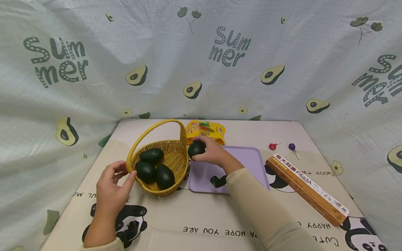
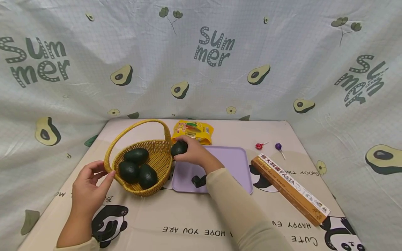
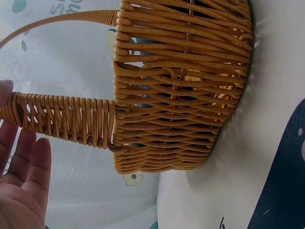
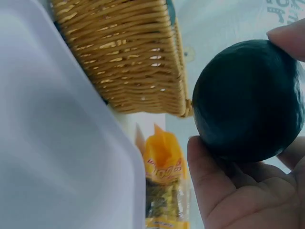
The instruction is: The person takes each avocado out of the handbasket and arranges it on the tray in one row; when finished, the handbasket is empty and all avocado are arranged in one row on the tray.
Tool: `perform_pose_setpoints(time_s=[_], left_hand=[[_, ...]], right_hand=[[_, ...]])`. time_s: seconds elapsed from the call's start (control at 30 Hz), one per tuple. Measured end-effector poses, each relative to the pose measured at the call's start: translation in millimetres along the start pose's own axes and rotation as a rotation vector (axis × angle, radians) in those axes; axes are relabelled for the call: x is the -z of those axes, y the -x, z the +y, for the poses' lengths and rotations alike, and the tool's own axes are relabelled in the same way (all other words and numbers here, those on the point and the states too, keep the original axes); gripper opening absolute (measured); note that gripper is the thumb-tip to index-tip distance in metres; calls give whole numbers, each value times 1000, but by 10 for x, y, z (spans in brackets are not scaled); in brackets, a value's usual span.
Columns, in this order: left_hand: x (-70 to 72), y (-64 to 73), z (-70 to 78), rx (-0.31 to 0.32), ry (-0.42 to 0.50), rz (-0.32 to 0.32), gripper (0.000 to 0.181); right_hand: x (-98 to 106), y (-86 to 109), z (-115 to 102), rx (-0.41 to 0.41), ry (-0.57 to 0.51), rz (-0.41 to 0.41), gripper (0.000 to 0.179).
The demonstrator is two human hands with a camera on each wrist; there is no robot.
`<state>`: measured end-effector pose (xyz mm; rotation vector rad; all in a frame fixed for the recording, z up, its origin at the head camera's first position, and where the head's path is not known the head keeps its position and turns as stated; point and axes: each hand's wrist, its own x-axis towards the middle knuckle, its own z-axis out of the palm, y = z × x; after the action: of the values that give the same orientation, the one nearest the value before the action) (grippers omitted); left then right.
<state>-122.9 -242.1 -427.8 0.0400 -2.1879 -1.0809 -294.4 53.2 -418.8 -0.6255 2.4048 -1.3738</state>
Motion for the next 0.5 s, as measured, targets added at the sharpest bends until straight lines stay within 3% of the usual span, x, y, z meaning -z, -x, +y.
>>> perform_pose_setpoints(time_s=[0.5], left_hand=[[-16,-3,-37,-13,20,-10,45]], right_hand=[[-66,4,275,-91,30,29,76]])
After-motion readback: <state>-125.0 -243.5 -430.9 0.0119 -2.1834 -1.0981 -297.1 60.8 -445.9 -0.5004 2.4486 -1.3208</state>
